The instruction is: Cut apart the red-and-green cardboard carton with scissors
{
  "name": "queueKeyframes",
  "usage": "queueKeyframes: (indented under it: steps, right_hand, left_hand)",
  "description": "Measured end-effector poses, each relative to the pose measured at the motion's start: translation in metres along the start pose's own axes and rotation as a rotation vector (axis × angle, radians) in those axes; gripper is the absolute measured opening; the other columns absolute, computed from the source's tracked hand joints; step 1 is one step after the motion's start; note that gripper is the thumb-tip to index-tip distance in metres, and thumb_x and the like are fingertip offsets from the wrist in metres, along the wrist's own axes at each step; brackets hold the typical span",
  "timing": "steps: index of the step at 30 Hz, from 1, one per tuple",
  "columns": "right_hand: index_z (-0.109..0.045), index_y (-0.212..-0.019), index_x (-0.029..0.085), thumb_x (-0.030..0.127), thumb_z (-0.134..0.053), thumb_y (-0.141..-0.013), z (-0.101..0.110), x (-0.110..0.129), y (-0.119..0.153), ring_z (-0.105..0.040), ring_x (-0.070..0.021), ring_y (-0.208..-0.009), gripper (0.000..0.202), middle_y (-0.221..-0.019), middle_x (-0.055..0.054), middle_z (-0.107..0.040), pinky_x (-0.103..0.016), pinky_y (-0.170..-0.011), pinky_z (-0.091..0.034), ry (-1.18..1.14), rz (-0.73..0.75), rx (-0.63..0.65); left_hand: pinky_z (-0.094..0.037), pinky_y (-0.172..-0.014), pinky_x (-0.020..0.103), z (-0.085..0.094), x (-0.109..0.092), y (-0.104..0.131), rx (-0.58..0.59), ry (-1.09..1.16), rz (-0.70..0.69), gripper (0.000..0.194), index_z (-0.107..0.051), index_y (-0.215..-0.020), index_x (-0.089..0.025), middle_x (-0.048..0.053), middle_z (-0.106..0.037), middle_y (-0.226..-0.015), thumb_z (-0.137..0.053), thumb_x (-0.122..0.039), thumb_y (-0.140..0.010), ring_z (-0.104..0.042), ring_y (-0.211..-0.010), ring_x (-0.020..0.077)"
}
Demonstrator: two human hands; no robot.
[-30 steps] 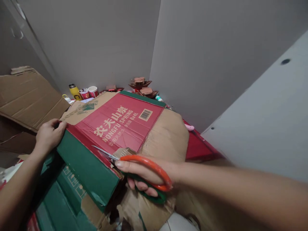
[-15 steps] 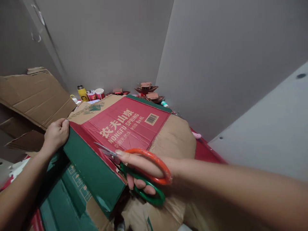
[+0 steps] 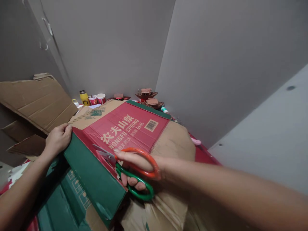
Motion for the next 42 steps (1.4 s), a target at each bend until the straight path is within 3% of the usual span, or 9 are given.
queueKeyframes:
  steps: [7,15,22,26,30,33,38,42]
  right_hand:
    - [-0.046,-0.059,0.015,0.066,-0.039,-0.092,-0.001,-0.014,-0.009,-0.030,-0.0048,-0.024,0.061,-0.037,0.007,-0.035,-0.014,-0.025,-0.022,0.109,0.173,-0.167]
    - [-0.059,-0.064,0.008,0.066,-0.012,-0.096,-0.001,0.014,-0.012,-0.040,-0.0064,-0.028,0.081,-0.041,0.001,-0.042,-0.015,-0.029,-0.031,0.059,0.044,-0.035]
    - [-0.048,-0.061,0.015,0.058,-0.035,-0.097,0.000,0.001,-0.020,-0.034,-0.0055,-0.024,0.058,-0.037,0.006,-0.038,-0.013,-0.024,-0.024,0.172,0.207,-0.153]
    - [-0.054,-0.064,0.012,0.061,-0.022,-0.098,0.005,0.011,-0.019,-0.034,-0.0050,-0.026,0.068,-0.040,0.004,-0.040,-0.014,-0.027,-0.026,0.072,0.100,-0.062]
    - [-0.056,-0.062,0.010,0.057,-0.007,-0.100,0.008,0.029,-0.023,-0.039,-0.0078,-0.027,0.078,-0.039,0.001,-0.040,-0.017,-0.028,-0.030,0.138,0.044,0.029]
    - [-0.052,-0.059,0.013,0.063,-0.017,-0.098,0.006,0.028,-0.029,-0.034,-0.0079,-0.024,0.073,-0.037,0.003,-0.038,-0.018,-0.025,-0.027,0.187,0.052,-0.025]
    - [-0.044,-0.059,0.016,0.067,-0.040,-0.092,0.003,0.015,-0.034,-0.029,-0.0046,-0.023,0.061,-0.037,0.007,-0.037,-0.014,-0.024,-0.023,0.177,0.203,-0.112]
    - [-0.049,-0.062,0.014,0.069,-0.034,-0.093,0.004,0.021,-0.026,-0.030,-0.0039,-0.026,0.065,-0.039,0.006,-0.038,-0.013,-0.026,-0.024,0.141,0.116,-0.067]
  left_hand:
    - [-0.039,-0.067,0.035,-0.002,0.003,0.000,-0.002,0.007,-0.038,0.042,-0.060,-0.083,-0.023,0.013,-0.072,-0.100,-0.024,-0.043,-0.091,-0.065,-0.099,0.0325]
    - [-0.037,-0.065,0.032,-0.001,0.004,-0.001,-0.017,0.084,-0.005,0.042,-0.064,-0.093,-0.022,0.012,-0.071,-0.104,-0.027,-0.043,-0.090,-0.064,-0.100,0.0306]
    - [-0.036,-0.063,0.031,-0.003,0.005,-0.001,-0.043,0.080,-0.003,0.040,-0.063,-0.086,-0.022,0.011,-0.072,-0.098,-0.028,-0.042,-0.088,-0.065,-0.095,0.0293]
    - [-0.037,-0.066,0.032,-0.004,0.006,-0.003,-0.039,0.107,0.008,0.042,-0.065,-0.092,-0.022,0.012,-0.071,-0.101,-0.029,-0.042,-0.088,-0.064,-0.097,0.0300]
    - [-0.037,-0.063,0.032,-0.005,0.007,-0.006,-0.024,0.093,0.019,0.042,-0.065,-0.093,-0.022,0.012,-0.071,-0.097,-0.029,-0.043,-0.088,-0.064,-0.091,0.0293]
    - [-0.038,-0.062,0.031,-0.005,0.007,-0.007,-0.025,0.089,0.012,0.044,-0.065,-0.094,-0.022,0.011,-0.071,-0.096,-0.028,-0.045,-0.088,-0.064,-0.088,0.0284]
    - [-0.039,-0.064,0.033,-0.003,0.006,-0.010,0.026,0.016,0.011,0.046,-0.068,-0.092,-0.021,0.014,-0.071,-0.097,-0.029,-0.045,-0.087,-0.064,-0.092,0.0325]
    - [-0.041,-0.063,0.033,-0.003,0.007,-0.018,0.095,0.061,0.026,0.040,-0.071,-0.084,-0.018,0.015,-0.072,-0.087,-0.040,-0.044,-0.079,-0.064,-0.085,0.0340]
Point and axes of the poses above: each hand's wrist, its own y-axis away from the middle knuckle, its own z-axis out of the back of the hand, x = y × z, the point moved 1 cm from there along -y, towards the middle knuckle
